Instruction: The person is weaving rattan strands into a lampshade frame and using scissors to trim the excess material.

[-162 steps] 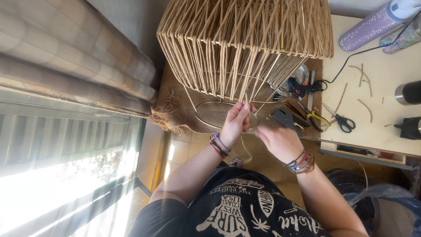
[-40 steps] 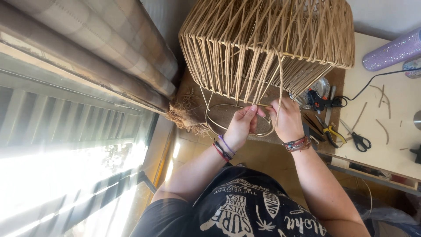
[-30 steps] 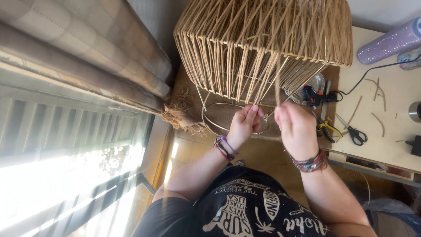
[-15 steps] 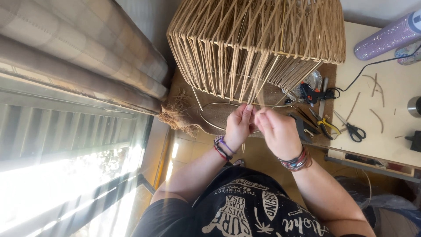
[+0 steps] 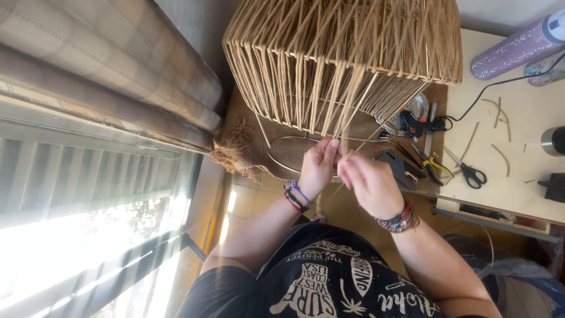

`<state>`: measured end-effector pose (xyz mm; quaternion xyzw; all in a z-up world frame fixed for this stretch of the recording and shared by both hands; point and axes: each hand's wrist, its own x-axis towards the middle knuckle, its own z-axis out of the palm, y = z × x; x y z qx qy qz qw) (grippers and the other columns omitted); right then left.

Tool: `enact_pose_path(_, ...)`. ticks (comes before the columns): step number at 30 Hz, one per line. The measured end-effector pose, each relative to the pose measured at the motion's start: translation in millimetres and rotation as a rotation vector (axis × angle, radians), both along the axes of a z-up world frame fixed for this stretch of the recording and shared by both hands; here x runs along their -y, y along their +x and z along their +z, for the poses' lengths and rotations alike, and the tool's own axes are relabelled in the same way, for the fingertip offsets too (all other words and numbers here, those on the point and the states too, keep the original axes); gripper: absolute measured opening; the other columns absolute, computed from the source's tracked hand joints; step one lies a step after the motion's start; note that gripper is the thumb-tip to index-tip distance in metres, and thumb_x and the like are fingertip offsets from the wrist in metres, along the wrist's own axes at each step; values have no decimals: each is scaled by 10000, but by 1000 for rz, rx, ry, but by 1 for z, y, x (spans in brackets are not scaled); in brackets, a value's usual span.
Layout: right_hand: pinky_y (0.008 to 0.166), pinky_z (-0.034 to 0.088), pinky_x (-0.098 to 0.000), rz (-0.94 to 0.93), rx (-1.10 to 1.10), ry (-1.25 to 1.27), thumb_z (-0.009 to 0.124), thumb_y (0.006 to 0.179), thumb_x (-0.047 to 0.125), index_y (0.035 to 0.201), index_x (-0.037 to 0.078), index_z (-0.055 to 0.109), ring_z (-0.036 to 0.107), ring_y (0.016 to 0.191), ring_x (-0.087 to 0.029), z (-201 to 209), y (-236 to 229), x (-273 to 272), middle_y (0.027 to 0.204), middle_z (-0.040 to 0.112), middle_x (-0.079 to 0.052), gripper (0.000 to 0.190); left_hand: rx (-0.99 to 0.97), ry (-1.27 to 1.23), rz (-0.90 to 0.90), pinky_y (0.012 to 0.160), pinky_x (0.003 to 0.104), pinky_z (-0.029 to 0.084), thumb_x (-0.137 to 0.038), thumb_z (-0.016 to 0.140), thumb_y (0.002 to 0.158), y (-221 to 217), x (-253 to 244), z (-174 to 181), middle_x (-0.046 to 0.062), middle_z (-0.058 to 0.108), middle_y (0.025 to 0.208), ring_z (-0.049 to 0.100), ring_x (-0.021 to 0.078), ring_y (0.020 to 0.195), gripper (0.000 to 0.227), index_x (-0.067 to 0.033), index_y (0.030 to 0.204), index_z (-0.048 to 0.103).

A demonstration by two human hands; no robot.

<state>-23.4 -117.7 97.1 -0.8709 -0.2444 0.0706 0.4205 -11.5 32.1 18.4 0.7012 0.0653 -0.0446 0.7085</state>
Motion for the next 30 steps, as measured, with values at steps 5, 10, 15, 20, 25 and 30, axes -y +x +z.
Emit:
enact_pose_path(5,802,605,-390,279,-334,-889,451,1048,335,944,202,752,766,845,-229,-50,-15,32,863,785,-13,345,-74,70,-174,619,289,534,-382,466,1096,12,-21,6,-12,599,476,648,157,514,388,-200,814,660)
enact_pose_path(10,661,560,-269,-155,294,-520,593,1008,337,1090,270,737,680,726,-141,-9,-1,32,818,650,57,179,184,266,-335,707,484,553,-299,488,1078,23,-39,20,121,705,707,702,419,759,359,-133,810,659)
enact_pose_path(15,809,536,-380,-241,513,-303,613,1053,250,1167,126,699,641,920,-259,-27,32,11,994,613,-41,190,296,270,-364,674,423,542,-294,500,1080,30,-46,0,124,644,629,669,374,670,390,-149,744,635)
enact_pose_path(20,817,533,-425,-234,622,-257,674,1003,425,1118,99,680,629,994,-285,-44,40,-9,1175,599,-79,345,189,181,-456,646,378,501,-317,504,1083,41,-58,-30,119,583,551,554,231,585,471,-114,668,591)
enact_pose_path(25,656,500,-371,-238,681,-329,610,995,594,689,168,503,626,683,-246,-68,51,-17,689,484,-4,535,79,313,-553,680,431,498,-348,504,1070,53,-75,-53,157,601,554,600,362,598,488,-116,651,600)
enact_pose_path(30,590,515,-319,-193,737,-374,548,1024,590,695,197,502,638,623,-189,-77,60,-6,660,511,30,515,352,528,-572,771,513,525,-257,629,996,95,-82,-75,202,636,693,675,472,798,273,-97,775,618)
